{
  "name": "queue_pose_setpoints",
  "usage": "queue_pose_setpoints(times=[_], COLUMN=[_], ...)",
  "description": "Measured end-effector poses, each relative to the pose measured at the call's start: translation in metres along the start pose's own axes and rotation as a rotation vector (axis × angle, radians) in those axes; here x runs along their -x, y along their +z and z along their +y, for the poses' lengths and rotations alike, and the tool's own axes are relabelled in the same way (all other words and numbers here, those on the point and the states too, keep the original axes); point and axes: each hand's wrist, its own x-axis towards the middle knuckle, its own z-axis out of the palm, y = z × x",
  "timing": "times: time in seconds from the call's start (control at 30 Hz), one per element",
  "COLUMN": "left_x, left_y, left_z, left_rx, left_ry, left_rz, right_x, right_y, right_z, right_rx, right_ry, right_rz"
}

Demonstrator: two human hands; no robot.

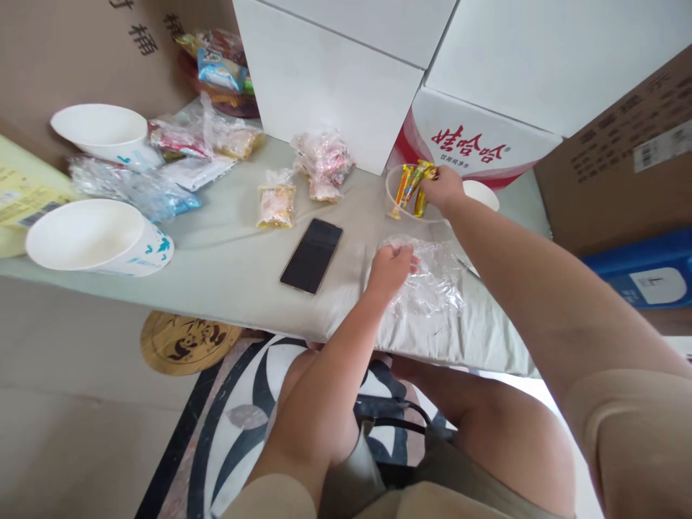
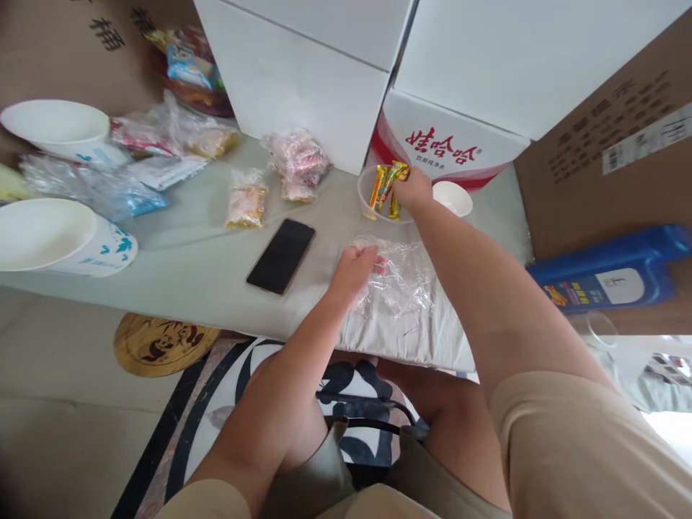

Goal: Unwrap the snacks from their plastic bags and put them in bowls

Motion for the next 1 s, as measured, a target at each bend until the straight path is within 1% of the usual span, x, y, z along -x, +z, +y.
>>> queue_pose_setpoints(times=[0.1,0.23,0.3,0.37,0.4,0.43,0.47,0.5,0.53,0.6,0.63,0.67,0.7,0.73,0.8,0.87,0.93,0.97,1.0], left_x=[0.001,0.001,0.002,0.003,0.003,0.003,0.003,0.002,0.002,0.000,-0.002,-0.004,-0.006,-0.009,-0.016,-0.022,-0.025,-0.023,-0.018], left_y=[-0.001,-0.002,-0.004,-0.006,-0.007,-0.009,-0.010,-0.012,-0.014,-0.018,-0.020,-0.021,-0.023,-0.024,-0.026,-0.027,-0.028,-0.029,-0.030], left_z=[0.000,0.002,0.004,0.006,0.008,0.010,0.012,0.014,0.015,0.015,0.014,0.012,0.009,0.006,0.001,0.000,0.003,0.005,0.008], left_rx=[0.000,-0.015,-0.019,-0.015,-0.013,-0.010,-0.008,-0.007,-0.008,-0.030,-0.052,-0.081,-0.120,-0.159,-0.250,-0.276,-0.290,-0.320,-0.372], left_ry=[0.013,0.009,0.007,-0.001,-0.011,-0.021,-0.028,-0.031,-0.025,-0.009,-0.004,0.002,0.011,0.030,0.094,0.103,0.135,0.189,0.277], left_rz=[0.008,0.019,0.021,0.026,0.031,0.037,0.041,0.045,0.047,0.050,0.052,0.058,0.070,0.086,0.139,0.206,0.310,0.385,0.468], right_x=[0.003,0.006,0.018,0.047,0.069,0.095,0.124,0.154,0.183,0.232,0.251,0.265,0.274,0.279,0.282,0.282,0.282,0.283,0.285], right_y=[-0.013,-0.028,-0.035,-0.042,-0.045,-0.048,-0.051,-0.054,-0.056,-0.061,-0.062,-0.064,-0.065,-0.067,-0.071,-0.077,-0.081,-0.082,-0.083], right_z=[-0.010,-0.021,-0.024,-0.021,-0.017,-0.010,0.000,0.012,0.025,0.052,0.064,0.074,0.082,0.089,0.098,0.105,0.109,0.111,0.113], right_rx=[-0.002,-0.076,-0.107,-0.171,-0.212,-0.233,-0.227,-0.213,-0.178,-0.066,-0.006,0.039,0.072,0.091,0.102,0.098,0.085,0.082,0.084], right_ry=[0.158,0.178,0.123,-0.041,-0.169,-0.302,-0.407,-0.484,-0.528,-0.529,-0.502,-0.468,-0.436,-0.412,-0.401,-0.409,-0.405,-0.393,-0.378], right_rz=[0.084,0.172,0.232,0.287,0.306,0.278,0.199,0.090,-0.030,-0.249,-0.325,-0.366,-0.377,-0.363,-0.302,-0.253,-0.216,-0.193,-0.166])
